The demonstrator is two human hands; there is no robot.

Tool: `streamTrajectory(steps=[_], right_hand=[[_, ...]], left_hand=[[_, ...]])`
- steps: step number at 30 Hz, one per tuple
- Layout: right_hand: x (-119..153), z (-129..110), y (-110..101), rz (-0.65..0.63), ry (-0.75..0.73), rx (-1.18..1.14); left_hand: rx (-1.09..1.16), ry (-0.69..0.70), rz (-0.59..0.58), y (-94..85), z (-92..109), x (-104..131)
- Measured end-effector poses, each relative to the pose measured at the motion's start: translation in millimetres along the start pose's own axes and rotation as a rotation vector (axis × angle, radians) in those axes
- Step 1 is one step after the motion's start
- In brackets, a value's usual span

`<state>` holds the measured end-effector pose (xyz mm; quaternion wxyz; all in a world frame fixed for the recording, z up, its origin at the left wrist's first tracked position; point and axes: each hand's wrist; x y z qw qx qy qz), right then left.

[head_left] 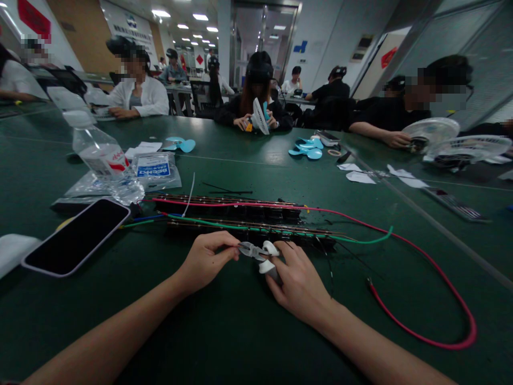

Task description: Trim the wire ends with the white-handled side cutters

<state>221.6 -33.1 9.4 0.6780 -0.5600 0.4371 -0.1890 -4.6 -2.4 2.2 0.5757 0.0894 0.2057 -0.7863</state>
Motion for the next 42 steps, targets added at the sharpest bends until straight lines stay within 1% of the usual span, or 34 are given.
streamTrajectory(steps=[9, 18, 23, 28, 32, 36, 42], right_hand=[[-0.1, 0.4, 2.9, 0.013, 0.008, -0.025], [2.7, 2.1, 5.6, -0.006, 0.014, -0.072], [3.5, 2.3, 4.2, -0.029, 0.021, -0.084], [2.8, 2.8, 2.0, -0.052, 0.025, -0.073], [2.2, 3.0, 1.2, -0.079, 0.038, -0.037], [1.5, 2.0, 0.9, -0.043, 0.033, 0.006], [0.6, -0.9, -0.5, -0.011, 0.025, 0.004]], left_hand=[[-0.006, 0.008, -0.003, -0.6, 0.8, 0.0], [-0.012, 0.011, -0.009, 0.9, 0.5, 0.0], [-0.038, 0.022, -0.022, 0.5, 3.4, -0.8], [-0.091, 0.068, -0.044, -2.0, 5.2, -2.0], [-0.119, 0.080, -0.024, -1.9, 4.3, -1.7], [-0.107, 0.064, 0.011, -0.5, 2.3, -0.2], [-0.058, 0.028, 0.010, -0.6, -1.7, 0.6]])
Point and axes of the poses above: each hand's wrist, its own x-axis away from the middle knuckle, its own y-axis out of the palm, z = x × y, and after that the axes turned 6 degrees about x, right-handed
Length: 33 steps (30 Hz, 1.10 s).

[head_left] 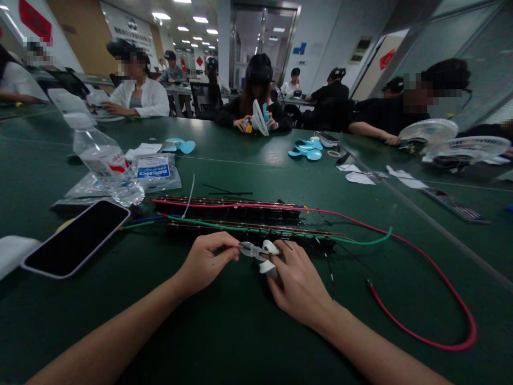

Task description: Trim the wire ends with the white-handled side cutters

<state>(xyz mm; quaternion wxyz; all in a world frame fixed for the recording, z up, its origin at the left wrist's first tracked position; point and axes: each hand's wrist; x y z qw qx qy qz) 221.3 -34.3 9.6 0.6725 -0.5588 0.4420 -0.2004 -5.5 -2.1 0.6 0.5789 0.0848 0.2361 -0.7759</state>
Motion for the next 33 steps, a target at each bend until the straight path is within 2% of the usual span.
streamTrajectory(steps=[24, 33], right_hand=[[-0.9, -0.1, -1.2, 0.010, -0.005, -0.022], [0.2, 0.8, 0.8, 0.020, -0.018, -0.016]], left_hand=[[0.057, -0.023, -0.047, -1.3, 0.1, -0.5], [0.056, -0.009, -0.024, -0.1, 1.2, -0.7]])
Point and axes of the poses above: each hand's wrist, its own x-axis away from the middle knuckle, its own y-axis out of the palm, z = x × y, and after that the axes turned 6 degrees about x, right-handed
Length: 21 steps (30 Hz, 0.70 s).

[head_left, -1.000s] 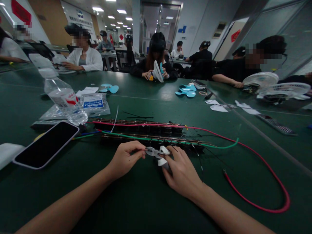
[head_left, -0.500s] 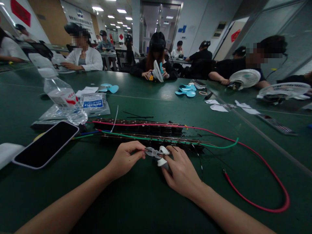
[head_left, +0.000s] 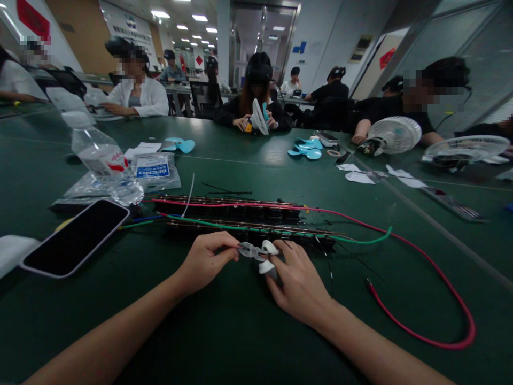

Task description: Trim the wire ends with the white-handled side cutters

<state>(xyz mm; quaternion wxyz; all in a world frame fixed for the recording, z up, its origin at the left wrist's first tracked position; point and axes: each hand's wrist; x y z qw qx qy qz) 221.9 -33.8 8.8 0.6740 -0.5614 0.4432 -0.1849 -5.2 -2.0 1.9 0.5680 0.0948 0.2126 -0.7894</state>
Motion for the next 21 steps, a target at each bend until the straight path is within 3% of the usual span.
streamTrajectory(steps=[21], right_hand=[[-0.4, -0.7, -1.5, -0.016, 0.010, 0.017]], left_hand=[[-0.031, 0.017, 0.013, 0.5, 0.0, 1.0]])
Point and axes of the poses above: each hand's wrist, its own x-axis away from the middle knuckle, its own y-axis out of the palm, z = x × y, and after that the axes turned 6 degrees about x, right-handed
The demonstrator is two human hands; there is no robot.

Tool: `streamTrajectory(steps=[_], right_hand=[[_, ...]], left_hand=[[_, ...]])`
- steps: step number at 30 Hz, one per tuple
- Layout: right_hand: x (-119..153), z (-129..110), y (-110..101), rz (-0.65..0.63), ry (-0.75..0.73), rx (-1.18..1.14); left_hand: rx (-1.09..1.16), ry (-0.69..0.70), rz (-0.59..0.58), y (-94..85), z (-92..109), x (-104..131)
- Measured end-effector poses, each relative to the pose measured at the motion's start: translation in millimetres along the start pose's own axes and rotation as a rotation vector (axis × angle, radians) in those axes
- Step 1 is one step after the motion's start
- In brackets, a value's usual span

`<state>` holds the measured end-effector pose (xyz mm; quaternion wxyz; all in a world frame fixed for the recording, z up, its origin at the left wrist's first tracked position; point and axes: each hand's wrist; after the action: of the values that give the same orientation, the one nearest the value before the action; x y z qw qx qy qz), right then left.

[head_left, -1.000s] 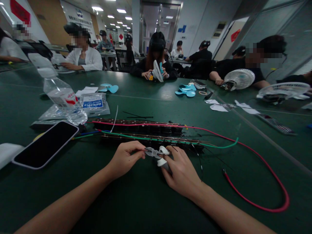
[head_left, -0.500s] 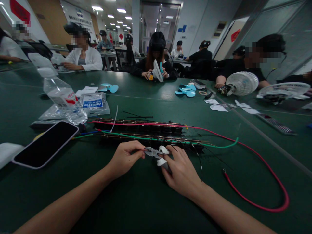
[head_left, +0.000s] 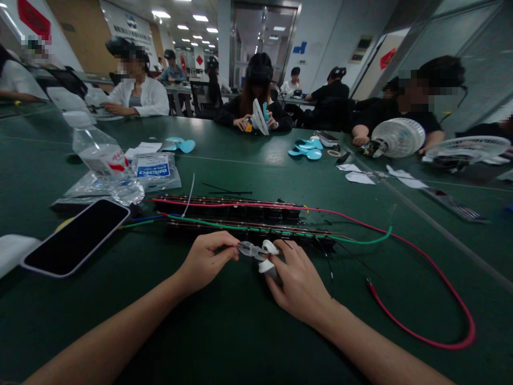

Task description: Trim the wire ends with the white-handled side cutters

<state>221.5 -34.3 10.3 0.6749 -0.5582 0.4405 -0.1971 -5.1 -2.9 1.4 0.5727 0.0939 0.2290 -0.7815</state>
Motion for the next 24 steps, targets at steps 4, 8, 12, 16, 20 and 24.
streamTrajectory(steps=[4, 8, 12, 16, 20, 24], right_hand=[[-0.4, 0.4, -0.2, 0.002, -0.007, -0.010], [-0.1, 0.9, 0.4, -0.003, -0.007, -0.021], [-0.4, 0.5, -0.7, -0.006, -0.009, -0.015], [-0.7, 0.0, -1.4, -0.004, -0.002, -0.013], [-0.6, -0.1, -1.3, -0.005, 0.000, -0.017], [-0.2, 0.0, -1.3, -0.010, -0.003, -0.017]], left_hand=[[0.002, -0.010, -0.002, -0.2, 0.5, -0.1], [0.003, -0.026, -0.001, -0.5, -0.7, 0.0], [0.003, -0.018, -0.005, -0.4, -1.5, 0.2], [0.014, -0.020, 0.003, -0.4, -0.3, -0.1], [0.010, -0.014, -0.002, -0.9, 0.6, -0.4], [0.009, -0.012, 0.003, -0.6, -0.1, -0.2]])
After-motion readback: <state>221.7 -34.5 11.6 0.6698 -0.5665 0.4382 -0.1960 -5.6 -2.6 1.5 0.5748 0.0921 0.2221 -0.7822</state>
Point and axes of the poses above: each hand's wrist, its own x-axis away from the middle knuckle, its own y-axis out of the palm, z = x × y, and after that the axes turned 6 degrees about x, right-handed
